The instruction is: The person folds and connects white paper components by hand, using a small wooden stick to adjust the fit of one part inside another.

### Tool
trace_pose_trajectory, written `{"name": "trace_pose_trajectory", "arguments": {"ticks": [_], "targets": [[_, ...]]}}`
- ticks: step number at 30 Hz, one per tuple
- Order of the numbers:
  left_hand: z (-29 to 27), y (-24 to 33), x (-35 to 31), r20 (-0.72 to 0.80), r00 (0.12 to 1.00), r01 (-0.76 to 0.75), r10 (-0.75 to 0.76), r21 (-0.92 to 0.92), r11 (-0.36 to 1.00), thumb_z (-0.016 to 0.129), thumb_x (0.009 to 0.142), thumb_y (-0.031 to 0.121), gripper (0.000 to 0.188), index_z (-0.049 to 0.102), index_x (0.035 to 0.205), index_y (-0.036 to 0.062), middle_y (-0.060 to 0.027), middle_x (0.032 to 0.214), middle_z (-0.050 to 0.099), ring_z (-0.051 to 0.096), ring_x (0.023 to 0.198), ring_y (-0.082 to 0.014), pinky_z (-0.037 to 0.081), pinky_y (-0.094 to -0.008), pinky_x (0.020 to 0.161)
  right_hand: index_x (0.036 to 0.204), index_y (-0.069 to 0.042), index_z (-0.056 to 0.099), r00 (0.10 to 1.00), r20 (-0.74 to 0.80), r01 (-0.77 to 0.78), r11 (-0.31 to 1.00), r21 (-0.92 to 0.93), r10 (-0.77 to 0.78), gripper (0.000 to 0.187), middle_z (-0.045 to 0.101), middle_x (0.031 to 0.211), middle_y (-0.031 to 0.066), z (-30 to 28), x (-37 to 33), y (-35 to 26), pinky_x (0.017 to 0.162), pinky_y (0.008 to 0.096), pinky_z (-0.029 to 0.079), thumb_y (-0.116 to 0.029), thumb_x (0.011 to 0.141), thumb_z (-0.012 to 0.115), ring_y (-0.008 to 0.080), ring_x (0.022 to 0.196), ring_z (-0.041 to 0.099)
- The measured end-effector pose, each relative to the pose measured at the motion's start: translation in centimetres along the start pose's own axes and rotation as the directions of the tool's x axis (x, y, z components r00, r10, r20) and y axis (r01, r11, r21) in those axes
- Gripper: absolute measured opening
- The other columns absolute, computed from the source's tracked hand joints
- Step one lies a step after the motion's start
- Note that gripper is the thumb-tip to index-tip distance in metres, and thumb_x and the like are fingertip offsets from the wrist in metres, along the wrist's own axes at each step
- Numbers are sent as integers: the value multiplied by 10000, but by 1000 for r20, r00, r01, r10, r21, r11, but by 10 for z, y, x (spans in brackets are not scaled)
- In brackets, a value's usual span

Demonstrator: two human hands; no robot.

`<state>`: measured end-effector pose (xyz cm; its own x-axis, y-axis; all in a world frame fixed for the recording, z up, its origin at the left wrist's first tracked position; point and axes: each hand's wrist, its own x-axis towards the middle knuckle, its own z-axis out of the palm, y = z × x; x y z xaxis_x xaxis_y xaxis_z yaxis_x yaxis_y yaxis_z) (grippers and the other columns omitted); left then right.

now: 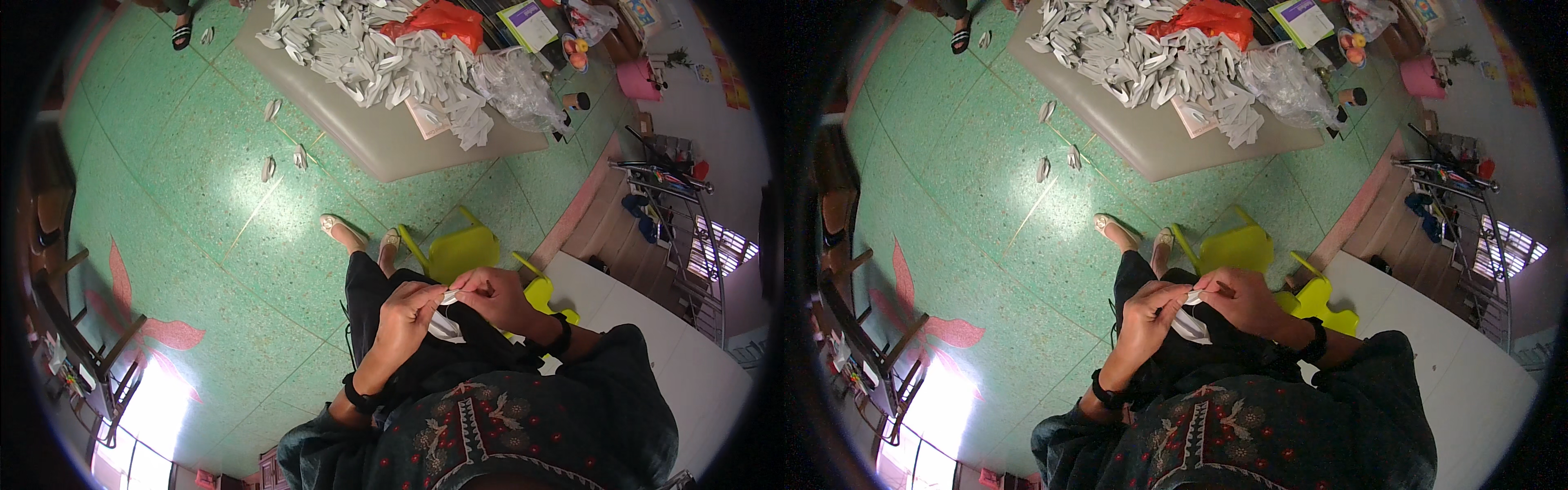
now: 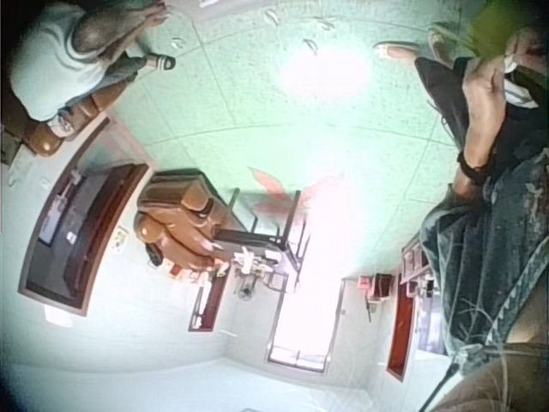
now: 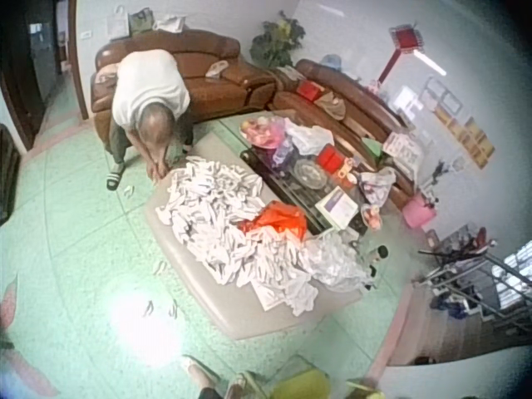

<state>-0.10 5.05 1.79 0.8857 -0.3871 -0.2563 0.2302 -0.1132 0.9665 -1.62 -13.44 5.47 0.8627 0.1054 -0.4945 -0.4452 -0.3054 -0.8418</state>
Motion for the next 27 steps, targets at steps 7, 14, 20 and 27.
{"name": "trace_pose_trajectory", "arguments": {"ticks": [7, 14, 20, 27], "targets": [[1, 2, 4, -13, 998, 54, -54, 1, 999, 630, 790, 45, 80, 632, 852, -7, -95, 741, 579, 569, 673, -197, 444, -265, 568, 778, 8, 527, 992, 30, -122, 991, -58, 124, 88, 613, 849, 96, 2, 6, -10, 618, 206, 444, 2, 796, 613, 55, 707, 543], [6, -8, 6, 39, 996, 91, -86, -157, 983, 672, 761, 58, 80, 620, 770, -2, -59, 707, 543, 513, 616, -124, 390, -243, 516, 805, 17, 514, 979, 61, -203, 973, 114, 197, 129, 601, 772, 80, -3, 9, -4, 599, 229, 447, -46, 787, 626, 83, 680, 559], [9, -4, 16, 152, 985, 101, -81, -133, 986, 676, 752, 60, 85, 615, 756, 1, -68, 676, 535, 515, 596, -131, 392, -253, 517, 957, 1, 495, 966, 190, -206, 969, 136, 178, 180, 549, 822, 29, -11, 10, 2, 709, 222, 429, -21, 802, 583, 72, 786, 522], [-17, -19, 33, 460, 873, 189, -164, -8, 982, 665, 780, 143, 147, 631, 768, 0, -100, 650, 564, 537, 559, -170, 421, -282, 532, 953, 0, 555, 917, 333, -147, 962, -229, 219, 152, 576, 753, 80, -30, 11, -2, 636, 276, 429, -65, 817, 540, 133, 689, 541]]}}
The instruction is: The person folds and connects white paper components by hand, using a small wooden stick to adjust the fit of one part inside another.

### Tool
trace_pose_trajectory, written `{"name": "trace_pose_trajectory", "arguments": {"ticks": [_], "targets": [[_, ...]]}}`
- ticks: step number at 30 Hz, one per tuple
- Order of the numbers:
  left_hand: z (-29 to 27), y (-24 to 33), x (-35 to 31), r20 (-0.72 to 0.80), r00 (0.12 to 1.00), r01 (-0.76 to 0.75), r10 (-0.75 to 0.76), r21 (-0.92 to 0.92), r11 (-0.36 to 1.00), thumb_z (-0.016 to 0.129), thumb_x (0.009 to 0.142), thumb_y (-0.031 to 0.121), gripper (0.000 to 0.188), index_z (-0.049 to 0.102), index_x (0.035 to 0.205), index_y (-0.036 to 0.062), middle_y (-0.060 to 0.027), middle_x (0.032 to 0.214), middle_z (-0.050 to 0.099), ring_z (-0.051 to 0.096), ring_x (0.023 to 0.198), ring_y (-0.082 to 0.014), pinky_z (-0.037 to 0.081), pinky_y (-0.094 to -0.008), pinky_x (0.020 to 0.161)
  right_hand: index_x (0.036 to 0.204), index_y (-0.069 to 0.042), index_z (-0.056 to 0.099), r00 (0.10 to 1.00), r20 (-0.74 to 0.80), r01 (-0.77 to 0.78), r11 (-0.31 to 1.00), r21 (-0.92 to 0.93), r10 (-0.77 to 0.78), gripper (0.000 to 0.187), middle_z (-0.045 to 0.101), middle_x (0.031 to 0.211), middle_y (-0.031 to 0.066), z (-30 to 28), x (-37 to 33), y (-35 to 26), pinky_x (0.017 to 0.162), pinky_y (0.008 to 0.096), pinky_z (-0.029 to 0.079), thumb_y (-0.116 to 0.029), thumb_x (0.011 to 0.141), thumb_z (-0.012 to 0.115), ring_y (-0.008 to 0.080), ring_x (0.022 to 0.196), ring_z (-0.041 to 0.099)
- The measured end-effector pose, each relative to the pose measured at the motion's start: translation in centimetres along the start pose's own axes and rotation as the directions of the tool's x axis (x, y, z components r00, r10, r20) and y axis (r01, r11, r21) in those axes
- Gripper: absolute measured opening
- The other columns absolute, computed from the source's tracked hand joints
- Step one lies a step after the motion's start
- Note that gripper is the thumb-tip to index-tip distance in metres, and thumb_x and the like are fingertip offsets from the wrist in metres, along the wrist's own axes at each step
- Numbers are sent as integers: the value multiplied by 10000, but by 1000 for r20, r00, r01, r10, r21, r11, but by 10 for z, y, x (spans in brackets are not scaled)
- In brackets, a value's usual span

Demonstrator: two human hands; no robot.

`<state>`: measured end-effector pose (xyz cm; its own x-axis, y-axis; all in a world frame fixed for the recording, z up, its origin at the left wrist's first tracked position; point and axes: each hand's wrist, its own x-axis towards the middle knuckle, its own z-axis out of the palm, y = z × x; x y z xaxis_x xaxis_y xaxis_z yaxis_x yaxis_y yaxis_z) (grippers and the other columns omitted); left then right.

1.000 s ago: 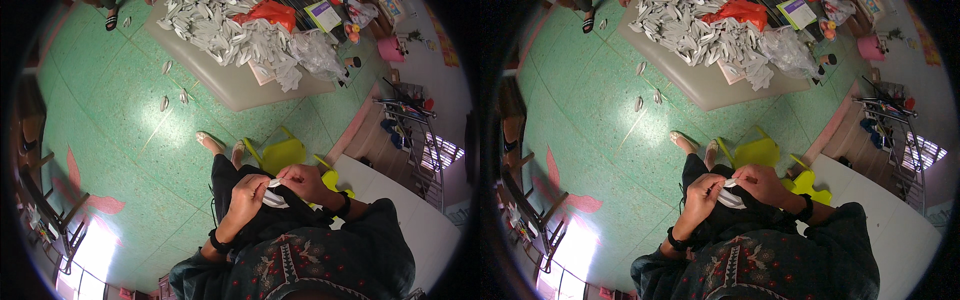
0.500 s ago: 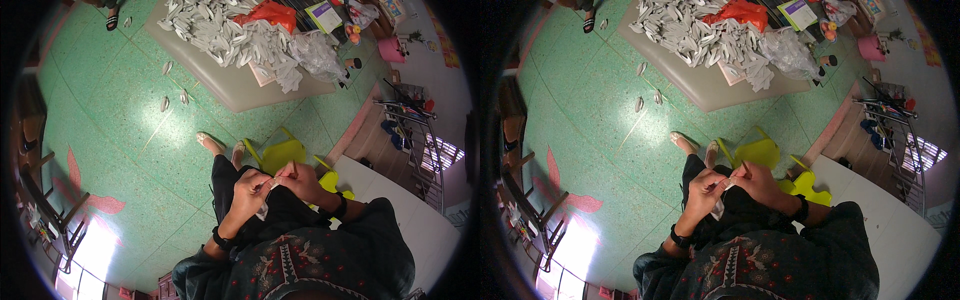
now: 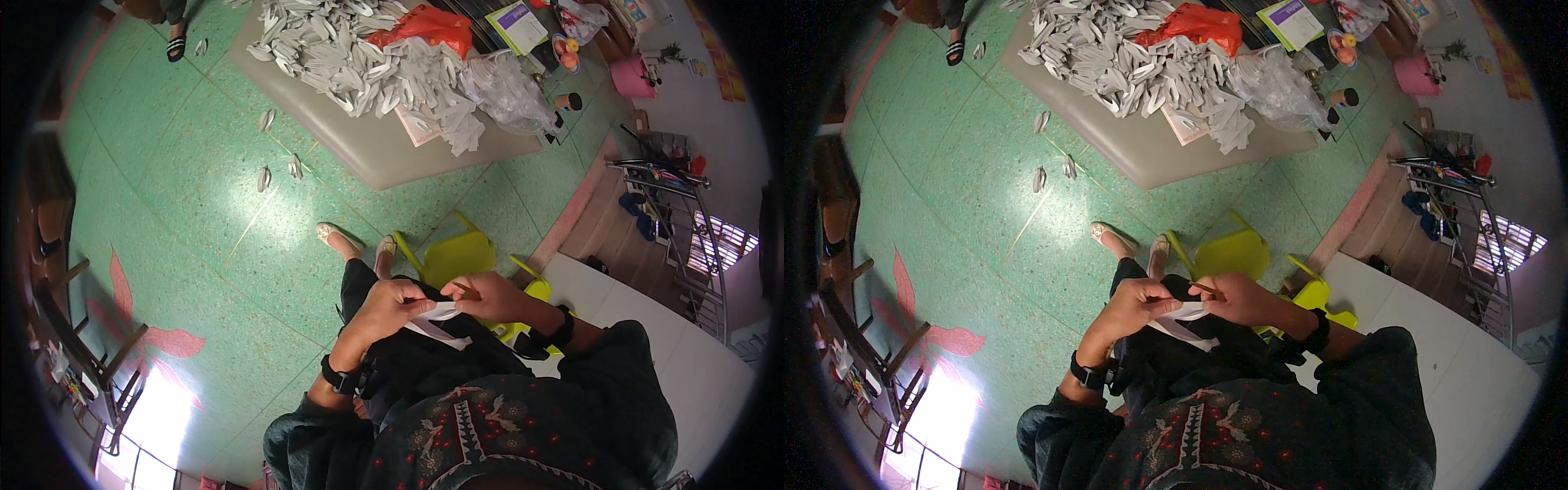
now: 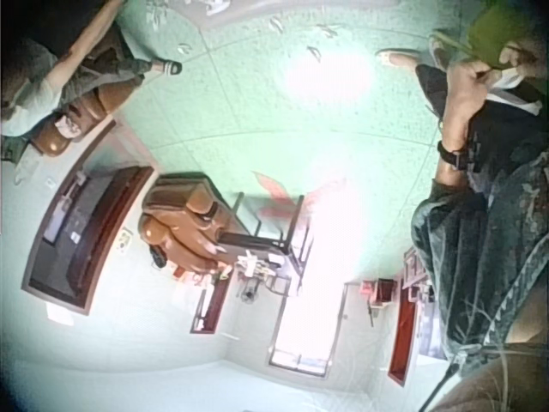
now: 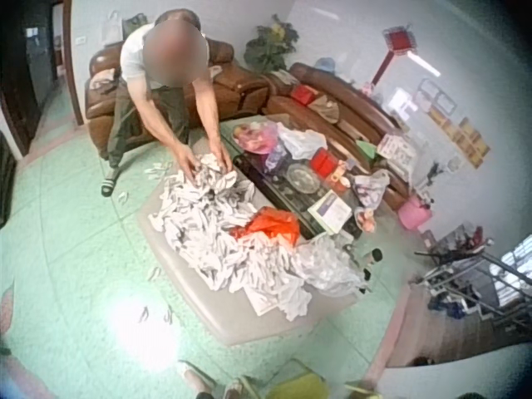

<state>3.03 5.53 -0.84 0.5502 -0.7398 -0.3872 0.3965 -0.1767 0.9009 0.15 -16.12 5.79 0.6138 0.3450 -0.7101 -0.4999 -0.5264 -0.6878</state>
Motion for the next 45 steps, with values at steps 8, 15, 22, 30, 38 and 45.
{"name": "trace_pose_trajectory", "arguments": {"ticks": [8, 15, 22, 30, 38, 45], "targets": [[24, 5, 7, -459, 887, 30, -42, -33, 999, 635, 809, 107, 252, 549, 998, -37, -72, 654, 570, 524, 568, -112, 433, -229, 556, 830, 6, 573, 961, -267, -41, 993, 106, 69, 110, 548, 703, 38, 6, 8, 9, 567, 251, 398, -92, 797, 614, 84, 647, 503], [57, -11, 7, -618, 782, -94, -87, -254, 963, 561, 858, 35, 124, 608, 960, -18, -24, 852, 582, 504, 722, -61, 410, -179, 633, 849, -12, 521, 930, -355, 129, 988, 81, -93, 102, 516, 747, -22, 11, 14, -8, 535, 191, 362, -61, 818, 605, 21, 635, 428], [61, 7, 12, -704, 639, -166, 310, 268, 949, 596, 725, -27, 187, 633, 906, 0, -128, 815, 576, 569, 687, -246, 467, -308, 594, 859, -10, 542, 944, -321, 10, 961, 278, 83, 95, 472, 688, -42, 16, 24, 7, 524, 187, 340, -101, 857, 571, 12, 640, 411], [65, 5, 1, -711, 694, 15, -118, -149, 989, 592, 731, -18, 114, 647, 830, -20, -71, 718, 590, 544, 617, -110, 428, -221, 573, 770, 4, 570, 890, -442, 31, 953, 302, 111, 176, 438, 623, -36, 14, 9, -6, 533, 233, 340, -147, 859, 566, 40, 612, 405], [52, 0, -7, -726, 625, 116, 287, 449, 886, 540, 603, -43, 317, 618, 902, 30, -101, 841, 589, 553, 810, -285, 433, -320, 710, 819, 5, 600, 914, -393, 19, 957, 291, 101, 150, 477, 605, -27, 9, 0, -9, 513, 230, 353, -137, 857, 571, 50, 584, 435], [36, 29, -18, -579, 737, -215, 348, 287, 933, 622, 714, 38, 195, 632, 907, 49, -74, 850, 591, 536, 781, -244, 390, -301, 728, 935, -23, 637, 952, -298, 103, 990, 96, -70, 136, 633, 721, 74, 16, 4, -22, 564, 236, 430, -110, 844, 588, 81, 623, 540]]}}
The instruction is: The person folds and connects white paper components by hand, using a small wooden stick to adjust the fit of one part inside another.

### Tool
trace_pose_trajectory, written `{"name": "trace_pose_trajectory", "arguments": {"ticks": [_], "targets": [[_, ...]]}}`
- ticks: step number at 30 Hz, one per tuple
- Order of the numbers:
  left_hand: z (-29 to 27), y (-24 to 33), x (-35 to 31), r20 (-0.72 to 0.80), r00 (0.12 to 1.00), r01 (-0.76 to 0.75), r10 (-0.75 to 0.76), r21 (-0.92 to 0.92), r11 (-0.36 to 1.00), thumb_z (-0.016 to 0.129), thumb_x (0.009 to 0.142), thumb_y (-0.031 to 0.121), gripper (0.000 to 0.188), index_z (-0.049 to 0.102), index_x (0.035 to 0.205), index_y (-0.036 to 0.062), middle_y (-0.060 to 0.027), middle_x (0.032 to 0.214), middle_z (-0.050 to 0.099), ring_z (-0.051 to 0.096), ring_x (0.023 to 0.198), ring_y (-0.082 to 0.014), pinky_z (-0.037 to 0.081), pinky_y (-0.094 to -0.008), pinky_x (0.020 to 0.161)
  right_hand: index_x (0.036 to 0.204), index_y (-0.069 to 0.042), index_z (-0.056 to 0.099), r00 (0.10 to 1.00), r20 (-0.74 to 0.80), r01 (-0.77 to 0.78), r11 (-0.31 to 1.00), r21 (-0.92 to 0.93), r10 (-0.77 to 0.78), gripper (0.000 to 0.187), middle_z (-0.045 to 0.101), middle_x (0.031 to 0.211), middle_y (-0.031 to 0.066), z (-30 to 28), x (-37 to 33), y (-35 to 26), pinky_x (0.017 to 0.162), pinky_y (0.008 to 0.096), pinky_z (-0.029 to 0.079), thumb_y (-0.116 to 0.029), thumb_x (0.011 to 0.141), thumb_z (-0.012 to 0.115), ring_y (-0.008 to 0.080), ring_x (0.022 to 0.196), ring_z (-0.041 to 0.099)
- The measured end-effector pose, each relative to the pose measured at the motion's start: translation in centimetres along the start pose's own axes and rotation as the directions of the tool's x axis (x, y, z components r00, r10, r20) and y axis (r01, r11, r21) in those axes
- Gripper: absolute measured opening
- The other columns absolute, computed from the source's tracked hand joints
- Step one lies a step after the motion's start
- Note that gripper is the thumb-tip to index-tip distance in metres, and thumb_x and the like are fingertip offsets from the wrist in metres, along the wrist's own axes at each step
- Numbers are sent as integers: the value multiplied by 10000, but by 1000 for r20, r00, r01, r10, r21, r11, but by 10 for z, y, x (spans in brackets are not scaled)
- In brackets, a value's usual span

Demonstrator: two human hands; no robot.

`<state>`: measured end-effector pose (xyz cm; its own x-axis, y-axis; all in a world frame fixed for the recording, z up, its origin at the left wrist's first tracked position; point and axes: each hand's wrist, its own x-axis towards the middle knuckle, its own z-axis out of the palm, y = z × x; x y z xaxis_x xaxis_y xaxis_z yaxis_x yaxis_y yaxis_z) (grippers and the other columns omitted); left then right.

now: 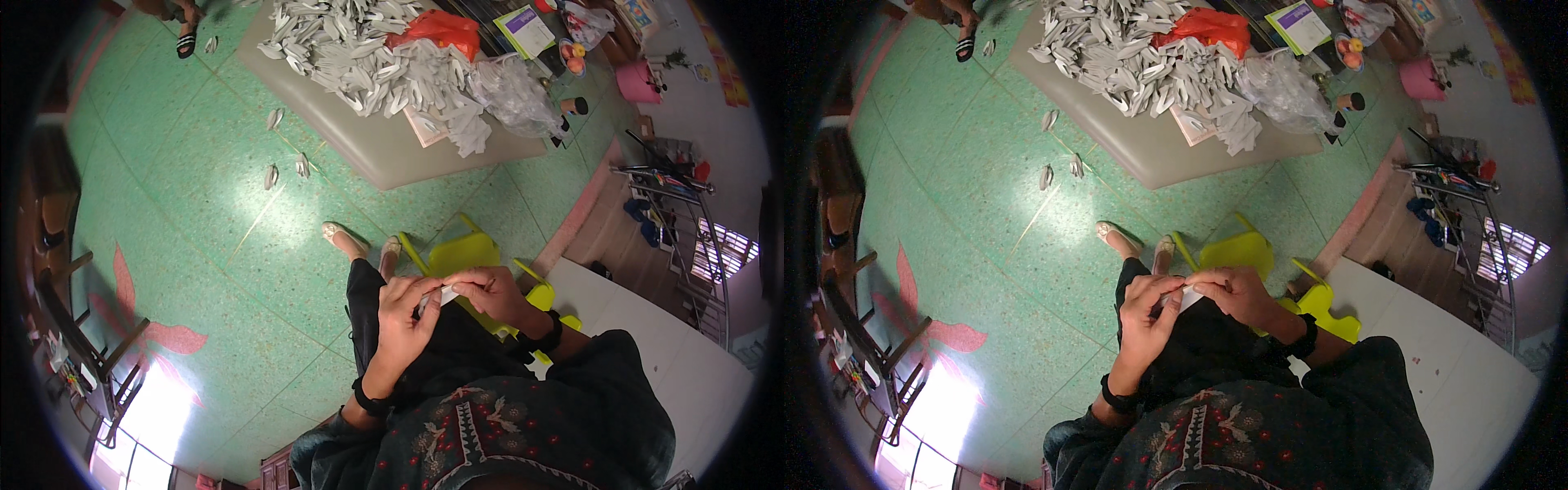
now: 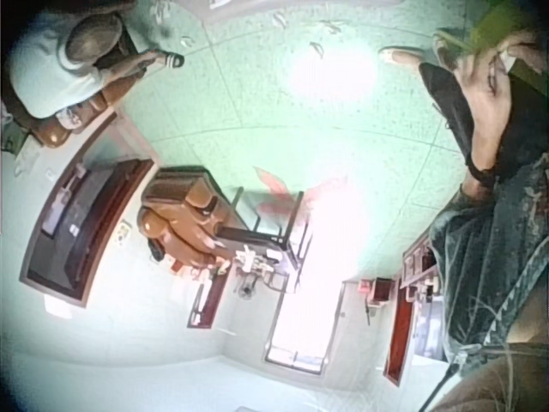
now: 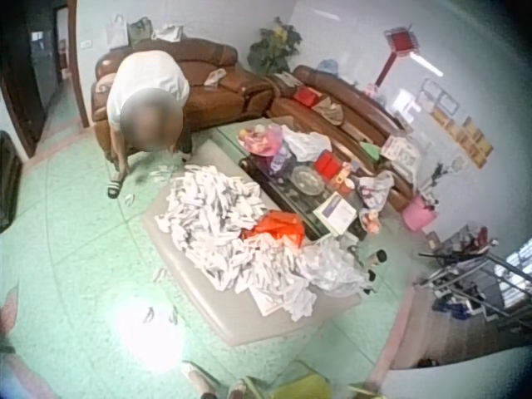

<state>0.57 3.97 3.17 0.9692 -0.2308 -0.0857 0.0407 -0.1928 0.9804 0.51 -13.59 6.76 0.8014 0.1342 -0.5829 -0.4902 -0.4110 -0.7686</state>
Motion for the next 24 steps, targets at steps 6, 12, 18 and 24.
{"name": "trace_pose_trajectory", "arguments": {"ticks": [6, 12, 18, 24], "targets": [[-4, -8, -8, -9, 997, 80, -81, -93, 992, 679, 728, 72, 117, 648, 840, 60, -63, 808, 588, 533, 730, -232, 410, -313, 661, 945, -25, 637, 996, 30, -81, 994, 68, 80, 138, 602, 669, 51, 3, -3, -3, 519, 230, 400, -107, 851, 581, 78, 571, 504], [-7, -7, -9, -20, 997, 75, -77, -80, 994, 679, 720, 56, 113, 639, 826, 51, -67, 795, 580, 529, 731, -242, 412, -319, 663, 952, -25, 635, 997, -12, 78, 994, 77, -77, 127, 544, 632, -28, 11, 1, -1, 415, 180, 321, -54, 867, 546, 17, 462, 415], [-8, -8, -8, -34, 999, -1, 1, 0, 1000, 658, 723, 37, 117, 599, 825, 33, -85, 810, 565, 526, 751, -264, 402, -340, 671, 911, -18, 617, 974, -44, 219, 972, -86, -223, 120, 640, 819, 125, 14, 5, 2, 637, 284, 463, -105, 841, 573, 209, 737, 623], [-8, -3, -5, -5, 996, -92, 94, 140, 986, 648, 711, 28, 148, 562, 831, 32, -92, 817, 539, 511, 765, -273, 382, -355, 667, 882, -20, 609, 978, -58, 192, 976, -99, -198, 105, 625, 786, 111, 16, 4, 1, 619, 284, 456, -110, 839, 576, 199, 704, 609]]}}
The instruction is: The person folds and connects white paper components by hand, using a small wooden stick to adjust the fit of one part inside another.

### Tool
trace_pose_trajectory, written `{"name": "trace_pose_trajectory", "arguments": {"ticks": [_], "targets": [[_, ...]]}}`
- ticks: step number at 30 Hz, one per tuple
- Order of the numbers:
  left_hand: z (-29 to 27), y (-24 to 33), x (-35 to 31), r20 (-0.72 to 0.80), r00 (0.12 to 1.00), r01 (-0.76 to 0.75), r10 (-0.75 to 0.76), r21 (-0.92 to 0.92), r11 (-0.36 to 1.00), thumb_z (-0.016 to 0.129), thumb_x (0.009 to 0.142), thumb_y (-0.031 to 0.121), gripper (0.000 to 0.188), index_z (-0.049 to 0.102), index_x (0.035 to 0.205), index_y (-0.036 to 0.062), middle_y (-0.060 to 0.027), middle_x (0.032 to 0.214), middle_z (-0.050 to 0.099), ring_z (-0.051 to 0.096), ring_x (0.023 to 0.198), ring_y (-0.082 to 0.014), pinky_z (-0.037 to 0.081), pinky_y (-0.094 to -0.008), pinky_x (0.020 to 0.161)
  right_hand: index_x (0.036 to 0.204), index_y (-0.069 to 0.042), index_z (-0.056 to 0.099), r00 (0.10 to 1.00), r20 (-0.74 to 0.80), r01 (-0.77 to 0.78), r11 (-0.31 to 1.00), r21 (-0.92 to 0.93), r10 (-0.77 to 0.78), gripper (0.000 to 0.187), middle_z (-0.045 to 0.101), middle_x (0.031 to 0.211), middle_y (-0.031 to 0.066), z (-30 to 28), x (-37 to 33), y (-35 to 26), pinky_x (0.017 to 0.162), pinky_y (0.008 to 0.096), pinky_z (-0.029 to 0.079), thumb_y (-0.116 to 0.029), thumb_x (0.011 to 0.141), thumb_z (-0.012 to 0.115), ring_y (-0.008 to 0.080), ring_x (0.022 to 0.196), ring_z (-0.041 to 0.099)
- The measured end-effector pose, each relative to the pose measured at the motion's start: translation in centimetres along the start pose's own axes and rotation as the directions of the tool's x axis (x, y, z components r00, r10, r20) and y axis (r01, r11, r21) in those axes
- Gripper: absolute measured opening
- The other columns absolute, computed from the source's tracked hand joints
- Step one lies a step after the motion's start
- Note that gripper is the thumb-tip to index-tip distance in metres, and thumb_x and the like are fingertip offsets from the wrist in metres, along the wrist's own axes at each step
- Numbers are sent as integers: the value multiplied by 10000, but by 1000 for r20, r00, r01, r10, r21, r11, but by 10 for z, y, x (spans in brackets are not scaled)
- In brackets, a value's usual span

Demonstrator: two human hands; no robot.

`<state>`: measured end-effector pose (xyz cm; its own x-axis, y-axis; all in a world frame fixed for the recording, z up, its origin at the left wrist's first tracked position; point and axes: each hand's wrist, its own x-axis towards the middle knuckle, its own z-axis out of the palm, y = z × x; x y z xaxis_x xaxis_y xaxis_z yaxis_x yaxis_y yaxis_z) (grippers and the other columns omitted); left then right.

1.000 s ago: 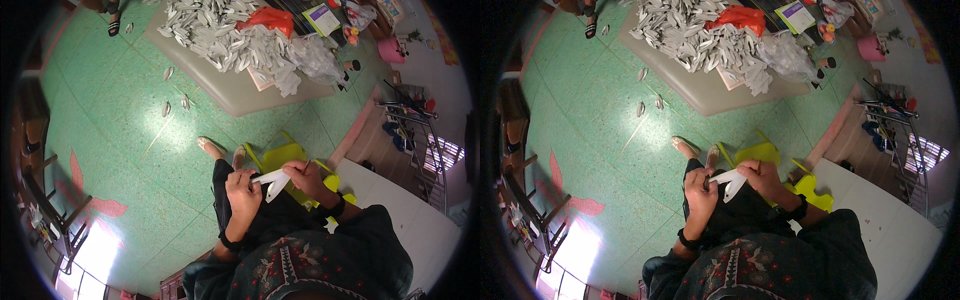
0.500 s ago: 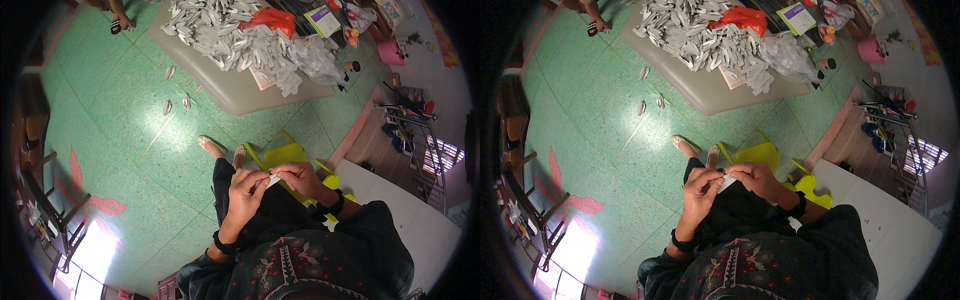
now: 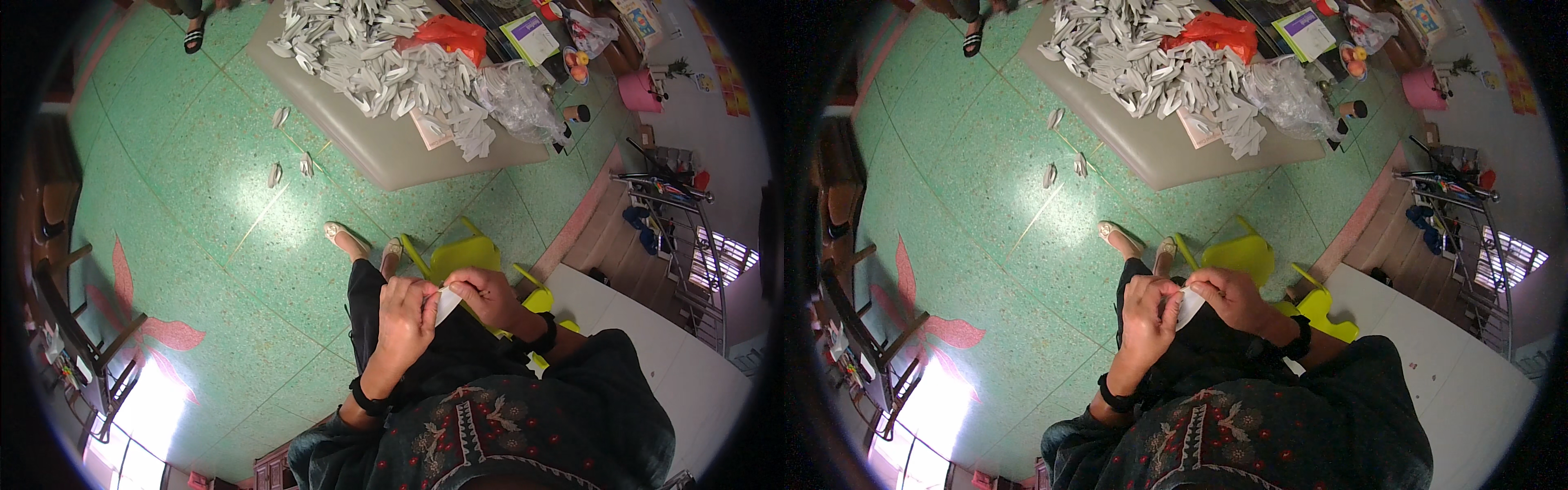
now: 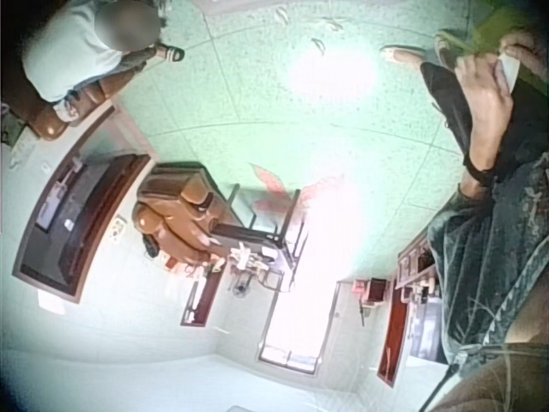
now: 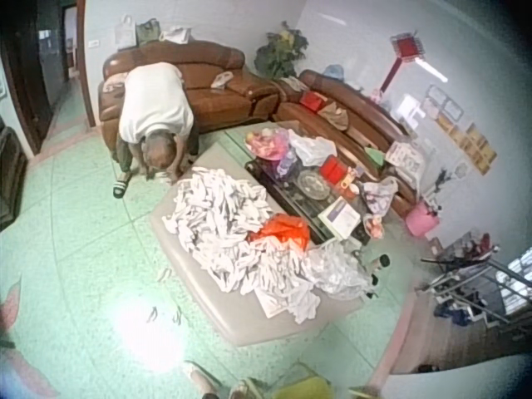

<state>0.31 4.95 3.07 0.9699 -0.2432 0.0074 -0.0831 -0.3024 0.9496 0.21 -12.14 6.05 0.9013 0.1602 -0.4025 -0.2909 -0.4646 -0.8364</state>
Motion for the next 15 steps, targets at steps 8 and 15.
{"name": "trace_pose_trajectory", "arguments": {"ticks": [8, 15], "targets": [[-2, 4, 8, -29, 996, -80, 81, 39, 996, 682, 695, 51, 151, 600, 821, 43, -64, 815, 562, 519, 747, -243, 378, -334, 654, 863, -36, 618, 994, 111, -5, 1000, -16, 6, 81, 612, 747, 93, -18, 8, -8, 565, 276, 429, -99, 812, 604, 186, 646, 586], [-10, 2, 1, 35, 997, 72, -67, -171, 983, 699, 704, 39, 148, 639, 839, 21, -76, 815, 596, 537, 758, -214, 428, -296, 674, 853, -37, 642, 987, 121, 108, 994, 7, -108, 94, 643, 761, 71, -21, 6, -3, 579, 247, 452, -69, 767, 662, 148, 676, 614]]}}
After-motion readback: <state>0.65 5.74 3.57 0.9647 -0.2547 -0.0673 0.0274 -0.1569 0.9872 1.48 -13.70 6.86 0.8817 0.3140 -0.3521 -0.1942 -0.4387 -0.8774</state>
